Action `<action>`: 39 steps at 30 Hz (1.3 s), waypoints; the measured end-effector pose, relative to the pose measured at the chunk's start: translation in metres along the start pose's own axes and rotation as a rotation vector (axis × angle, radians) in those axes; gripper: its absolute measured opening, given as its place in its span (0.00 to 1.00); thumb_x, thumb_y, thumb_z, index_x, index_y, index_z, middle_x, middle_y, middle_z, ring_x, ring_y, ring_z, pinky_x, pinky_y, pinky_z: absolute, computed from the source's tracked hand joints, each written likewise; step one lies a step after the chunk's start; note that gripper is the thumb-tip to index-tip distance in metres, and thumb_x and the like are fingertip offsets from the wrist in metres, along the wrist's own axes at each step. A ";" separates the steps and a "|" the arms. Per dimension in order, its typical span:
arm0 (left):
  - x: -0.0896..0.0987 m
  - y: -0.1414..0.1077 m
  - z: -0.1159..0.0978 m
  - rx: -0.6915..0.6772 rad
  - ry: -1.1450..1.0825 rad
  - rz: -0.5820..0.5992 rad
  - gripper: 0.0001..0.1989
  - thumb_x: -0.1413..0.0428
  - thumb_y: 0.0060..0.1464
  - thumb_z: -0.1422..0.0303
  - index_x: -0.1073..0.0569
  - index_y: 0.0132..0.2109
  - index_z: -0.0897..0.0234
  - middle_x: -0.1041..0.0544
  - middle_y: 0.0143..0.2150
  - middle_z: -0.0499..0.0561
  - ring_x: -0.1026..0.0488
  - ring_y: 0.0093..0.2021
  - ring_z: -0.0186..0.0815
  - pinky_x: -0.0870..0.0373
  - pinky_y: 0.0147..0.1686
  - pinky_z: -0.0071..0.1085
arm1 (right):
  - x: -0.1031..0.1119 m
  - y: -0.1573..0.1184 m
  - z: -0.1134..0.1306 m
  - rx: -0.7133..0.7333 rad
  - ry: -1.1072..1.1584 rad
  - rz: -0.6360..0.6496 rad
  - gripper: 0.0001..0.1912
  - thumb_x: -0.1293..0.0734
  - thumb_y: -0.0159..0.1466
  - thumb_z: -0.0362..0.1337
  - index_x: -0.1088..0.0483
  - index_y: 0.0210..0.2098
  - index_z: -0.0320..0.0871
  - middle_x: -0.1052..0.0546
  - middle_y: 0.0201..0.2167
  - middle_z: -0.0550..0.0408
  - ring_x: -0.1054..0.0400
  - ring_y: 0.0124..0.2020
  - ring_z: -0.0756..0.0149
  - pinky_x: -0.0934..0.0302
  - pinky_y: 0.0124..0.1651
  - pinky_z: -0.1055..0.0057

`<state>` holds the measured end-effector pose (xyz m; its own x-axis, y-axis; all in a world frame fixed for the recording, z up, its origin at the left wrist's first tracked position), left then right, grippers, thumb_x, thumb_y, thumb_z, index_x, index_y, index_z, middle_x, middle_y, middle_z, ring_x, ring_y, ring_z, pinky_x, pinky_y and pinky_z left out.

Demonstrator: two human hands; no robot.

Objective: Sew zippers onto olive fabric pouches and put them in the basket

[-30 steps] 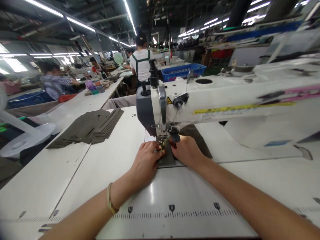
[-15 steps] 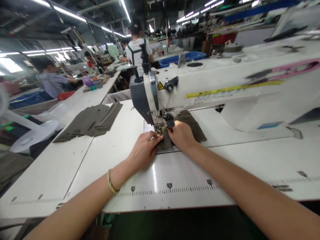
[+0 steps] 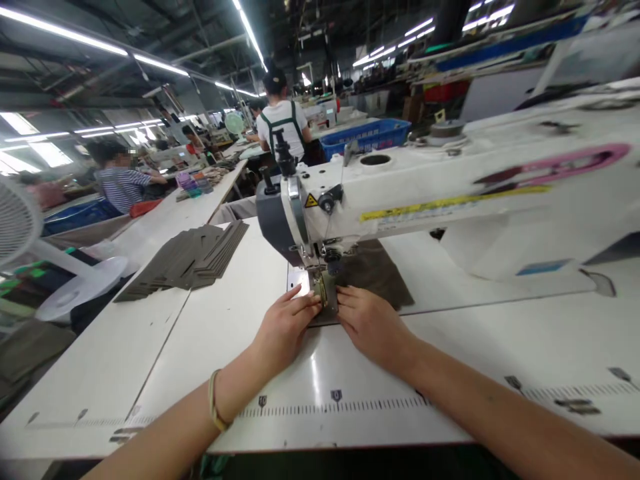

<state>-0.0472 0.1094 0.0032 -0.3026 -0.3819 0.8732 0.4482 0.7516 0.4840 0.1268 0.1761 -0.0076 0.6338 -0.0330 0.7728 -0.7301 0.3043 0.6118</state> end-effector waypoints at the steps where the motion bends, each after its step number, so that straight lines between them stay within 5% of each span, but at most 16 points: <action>1: 0.000 0.001 0.001 -0.004 0.007 0.002 0.11 0.54 0.58 0.78 0.28 0.42 0.70 0.23 0.43 0.55 0.26 0.45 0.37 0.37 0.57 0.42 | 0.001 0.001 0.000 0.000 0.003 -0.001 0.15 0.43 0.63 0.28 0.27 0.42 0.40 0.23 0.40 0.48 0.30 0.44 0.60 0.36 0.51 0.59; 10: -0.002 0.011 0.013 0.000 0.012 -0.032 0.10 0.54 0.60 0.75 0.28 0.42 0.69 0.24 0.38 0.54 0.26 0.40 0.35 0.34 0.53 0.40 | -0.003 0.009 -0.012 -0.019 0.012 0.004 0.13 0.43 0.62 0.27 0.27 0.35 0.41 0.23 0.35 0.49 0.30 0.42 0.61 0.36 0.50 0.62; 20: -0.006 0.022 0.025 0.103 0.008 -0.018 0.11 0.54 0.60 0.73 0.27 0.38 0.69 0.27 0.34 0.54 0.30 0.36 0.37 0.27 0.38 0.32 | -0.010 0.016 -0.026 -0.118 -0.021 0.064 0.13 0.43 0.62 0.28 0.29 0.28 0.41 0.24 0.29 0.52 0.29 0.34 0.63 0.34 0.41 0.68; 27: -0.007 0.011 0.029 0.051 0.011 0.005 0.09 0.53 0.59 0.75 0.29 0.44 0.67 0.26 0.42 0.53 0.27 0.44 0.35 0.39 0.57 0.42 | -0.008 0.010 -0.030 -0.137 -0.005 -0.017 0.13 0.44 0.64 0.30 0.29 0.32 0.41 0.24 0.37 0.47 0.29 0.41 0.62 0.34 0.44 0.65; 39: -0.009 0.020 0.036 0.009 0.114 0.077 0.08 0.52 0.58 0.76 0.28 0.38 0.67 0.24 0.37 0.52 0.26 0.40 0.34 0.38 0.56 0.37 | -0.012 0.014 -0.038 -0.126 -0.174 -0.011 0.15 0.45 0.64 0.32 0.27 0.30 0.40 0.23 0.30 0.47 0.28 0.29 0.63 0.33 0.31 0.70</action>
<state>-0.0661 0.1472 0.0027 -0.1699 -0.3814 0.9086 0.4589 0.7853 0.4155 0.1187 0.2170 -0.0143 0.5800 -0.1975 0.7903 -0.6789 0.4190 0.6030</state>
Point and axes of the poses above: each hand's wrist, its own y-axis towards the middle knuckle, its own x-axis out of the back of the hand, z = x × y, the point moved 1 cm from there along y, towards the middle knuckle
